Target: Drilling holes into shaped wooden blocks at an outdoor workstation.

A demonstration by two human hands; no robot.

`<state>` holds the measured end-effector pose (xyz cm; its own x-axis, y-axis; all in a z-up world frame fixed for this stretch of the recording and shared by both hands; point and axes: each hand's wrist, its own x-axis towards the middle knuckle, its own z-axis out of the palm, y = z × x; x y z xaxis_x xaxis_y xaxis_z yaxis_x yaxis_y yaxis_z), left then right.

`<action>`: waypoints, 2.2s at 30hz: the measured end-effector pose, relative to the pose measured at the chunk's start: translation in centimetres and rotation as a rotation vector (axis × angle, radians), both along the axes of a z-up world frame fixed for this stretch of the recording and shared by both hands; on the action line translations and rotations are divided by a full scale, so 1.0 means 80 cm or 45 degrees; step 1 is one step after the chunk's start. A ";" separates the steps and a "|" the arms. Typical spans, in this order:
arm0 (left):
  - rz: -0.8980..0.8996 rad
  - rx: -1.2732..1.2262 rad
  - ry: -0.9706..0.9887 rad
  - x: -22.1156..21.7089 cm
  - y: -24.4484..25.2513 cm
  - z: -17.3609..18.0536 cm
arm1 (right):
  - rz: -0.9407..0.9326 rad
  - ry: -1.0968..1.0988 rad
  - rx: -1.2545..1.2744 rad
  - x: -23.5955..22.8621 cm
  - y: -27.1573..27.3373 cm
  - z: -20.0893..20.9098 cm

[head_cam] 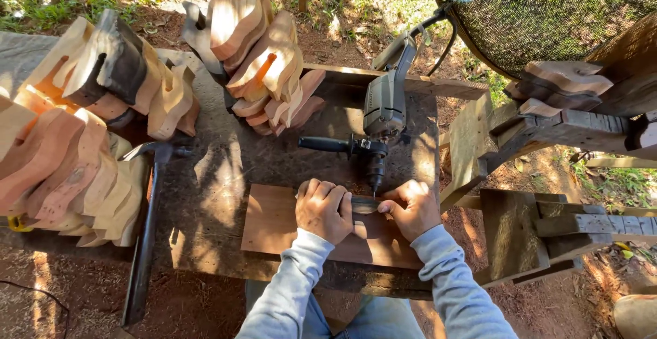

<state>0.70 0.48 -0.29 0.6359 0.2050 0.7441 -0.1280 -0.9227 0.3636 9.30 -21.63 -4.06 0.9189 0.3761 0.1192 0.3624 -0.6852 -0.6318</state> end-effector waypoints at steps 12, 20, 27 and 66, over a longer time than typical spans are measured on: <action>-0.179 0.008 0.088 -0.033 0.006 0.022 | 0.153 -0.029 -0.026 0.001 -0.002 0.021; -0.052 0.006 0.052 -0.003 -0.001 0.009 | 0.046 -0.018 -0.014 0.005 -0.001 0.001; -0.047 -0.007 0.033 0.004 0.004 -0.002 | 0.012 -0.027 0.027 0.003 0.005 0.002; -0.412 -2.417 0.086 -0.161 -0.039 0.005 | 0.166 0.705 0.766 -0.242 0.056 0.117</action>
<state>-12.19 -2.67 0.07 0.8239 0.4802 -0.3009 -0.1320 0.6791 0.7221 -10.03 -17.14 5.27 0.8571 0.5002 -0.1231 -0.0561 -0.1468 -0.9876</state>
